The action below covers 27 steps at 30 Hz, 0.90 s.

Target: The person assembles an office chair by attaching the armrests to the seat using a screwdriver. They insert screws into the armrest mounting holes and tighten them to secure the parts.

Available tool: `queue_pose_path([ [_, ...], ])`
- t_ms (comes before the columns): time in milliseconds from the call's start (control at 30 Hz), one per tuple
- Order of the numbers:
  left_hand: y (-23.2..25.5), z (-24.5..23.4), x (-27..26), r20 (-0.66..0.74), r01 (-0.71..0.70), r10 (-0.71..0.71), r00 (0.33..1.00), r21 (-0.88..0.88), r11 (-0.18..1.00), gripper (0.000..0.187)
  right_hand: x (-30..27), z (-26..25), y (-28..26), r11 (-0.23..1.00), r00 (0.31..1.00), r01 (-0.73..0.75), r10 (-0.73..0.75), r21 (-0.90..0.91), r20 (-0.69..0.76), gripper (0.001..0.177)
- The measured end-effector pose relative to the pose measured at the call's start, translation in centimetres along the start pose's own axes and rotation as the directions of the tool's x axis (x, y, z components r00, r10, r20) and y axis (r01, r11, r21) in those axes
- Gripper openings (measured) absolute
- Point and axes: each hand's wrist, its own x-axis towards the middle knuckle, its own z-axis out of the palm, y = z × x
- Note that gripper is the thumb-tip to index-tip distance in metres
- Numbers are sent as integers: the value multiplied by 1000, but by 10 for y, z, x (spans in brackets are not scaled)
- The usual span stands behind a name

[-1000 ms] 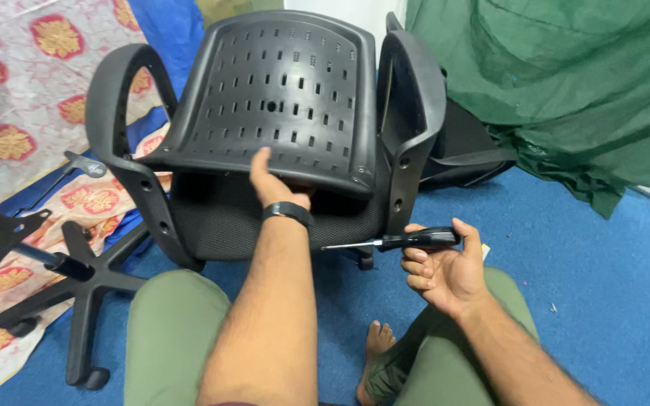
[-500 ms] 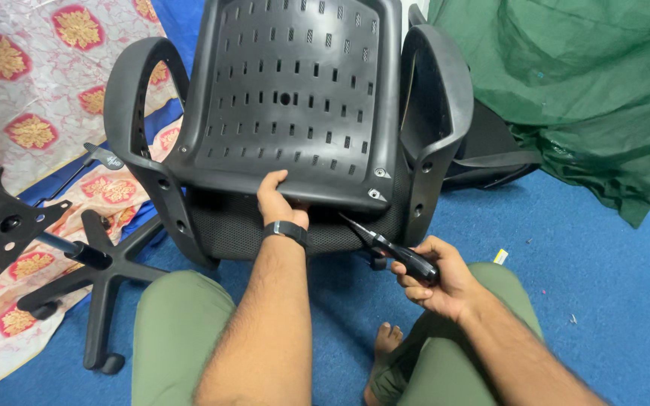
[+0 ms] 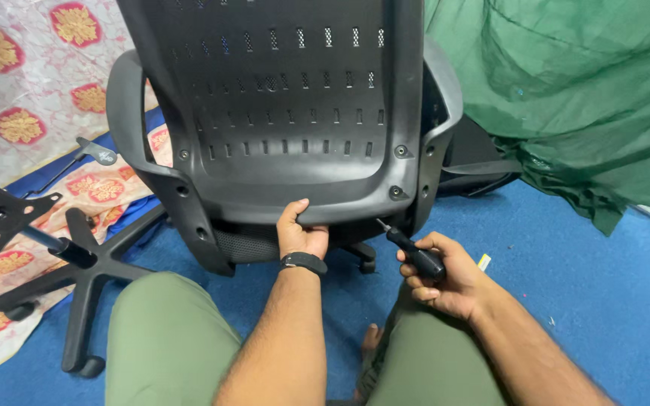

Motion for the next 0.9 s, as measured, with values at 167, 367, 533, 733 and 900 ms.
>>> queue_pose_path([
  [167,1,-1,6,77,26,-24,997,-27,999,37,-16,-6,-13,968,984,58,-97,-246,-151,30],
  [367,46,2,-3,30,-27,25,999,71,997,41,-6,-1,-18,877,948,61,-201,-477,-247,28],
  [533,70,-3,-1,-21,-80,83,996,125,989,44,21,5,-7,955,1000,27,-28,-294,0,27],
  [733,96,2,13,3,-134,135,991,158,978,48,30,13,5,999,1000,24,-24,-29,12,30],
  [900,136,9,24,28,-150,148,989,283,947,56,21,22,9,994,997,64,-60,-88,49,31],
])
